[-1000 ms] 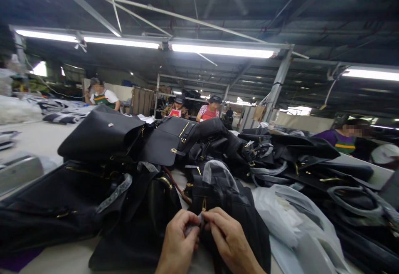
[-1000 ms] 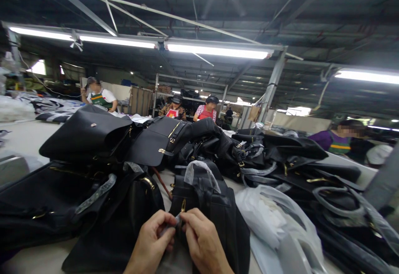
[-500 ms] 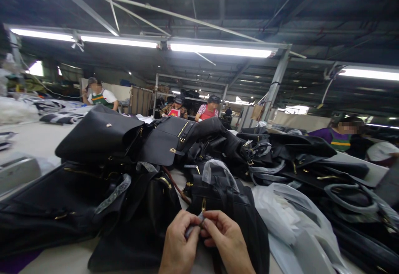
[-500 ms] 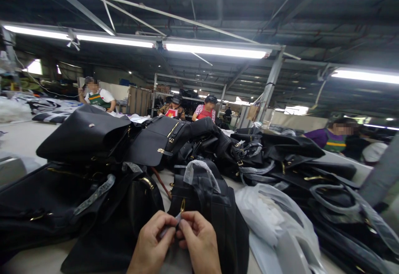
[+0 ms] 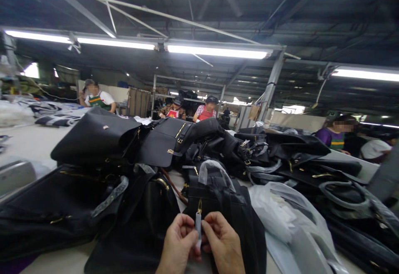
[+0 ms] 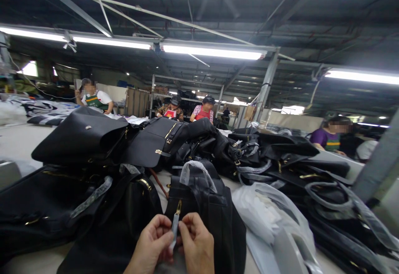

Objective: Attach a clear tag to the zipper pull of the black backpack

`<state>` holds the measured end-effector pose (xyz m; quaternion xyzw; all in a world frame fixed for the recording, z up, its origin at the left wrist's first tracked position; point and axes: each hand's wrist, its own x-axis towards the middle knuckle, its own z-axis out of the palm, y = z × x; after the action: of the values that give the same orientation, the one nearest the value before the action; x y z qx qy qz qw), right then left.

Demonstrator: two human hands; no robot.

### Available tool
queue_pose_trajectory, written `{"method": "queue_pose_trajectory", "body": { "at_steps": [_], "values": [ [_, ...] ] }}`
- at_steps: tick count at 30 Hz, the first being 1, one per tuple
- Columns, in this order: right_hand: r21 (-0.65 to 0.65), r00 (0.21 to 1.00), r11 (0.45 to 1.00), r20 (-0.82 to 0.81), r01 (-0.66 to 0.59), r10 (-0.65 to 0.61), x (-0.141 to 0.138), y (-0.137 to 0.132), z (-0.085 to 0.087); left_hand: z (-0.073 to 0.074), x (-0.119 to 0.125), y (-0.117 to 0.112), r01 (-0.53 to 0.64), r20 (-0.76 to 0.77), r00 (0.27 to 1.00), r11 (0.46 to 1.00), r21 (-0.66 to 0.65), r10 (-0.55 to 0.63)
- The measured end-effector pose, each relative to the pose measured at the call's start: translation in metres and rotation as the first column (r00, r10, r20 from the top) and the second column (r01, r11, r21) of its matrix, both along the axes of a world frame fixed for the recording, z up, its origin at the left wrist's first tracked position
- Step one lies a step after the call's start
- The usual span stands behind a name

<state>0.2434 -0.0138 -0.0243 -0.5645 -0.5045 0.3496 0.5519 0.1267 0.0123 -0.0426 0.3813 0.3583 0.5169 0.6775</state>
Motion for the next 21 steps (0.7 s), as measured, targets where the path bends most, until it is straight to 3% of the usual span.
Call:
{"method": "queue_pose_trajectory", "body": {
  "at_steps": [5,12,17,19,21],
  "values": [
    [0.038,0.99,0.997,0.124,0.061,-0.065,-0.002,-0.006,0.009,-0.001,0.002,0.001,-0.049,-0.038,0.998,0.997,0.053,0.051],
    [0.074,0.98,0.994,0.173,0.085,-0.097,-0.003,-0.006,0.016,0.007,-0.003,-0.001,-0.024,-0.054,0.998,1.0,0.013,0.025],
    [-0.034,0.999,0.999,0.006,-0.034,0.034,-0.001,-0.004,0.023,0.004,-0.003,-0.001,0.017,-0.086,0.996,0.997,0.078,-0.01],
    [-0.109,0.992,0.989,-0.092,-0.097,0.088,0.001,-0.001,0.021,0.004,-0.004,-0.001,0.03,-0.11,0.994,0.994,0.106,-0.018],
    [-0.095,0.985,0.985,-0.11,-0.141,0.131,0.002,0.004,0.014,0.003,-0.006,-0.001,0.029,-0.111,0.994,0.99,0.139,-0.014]
  ]
}}
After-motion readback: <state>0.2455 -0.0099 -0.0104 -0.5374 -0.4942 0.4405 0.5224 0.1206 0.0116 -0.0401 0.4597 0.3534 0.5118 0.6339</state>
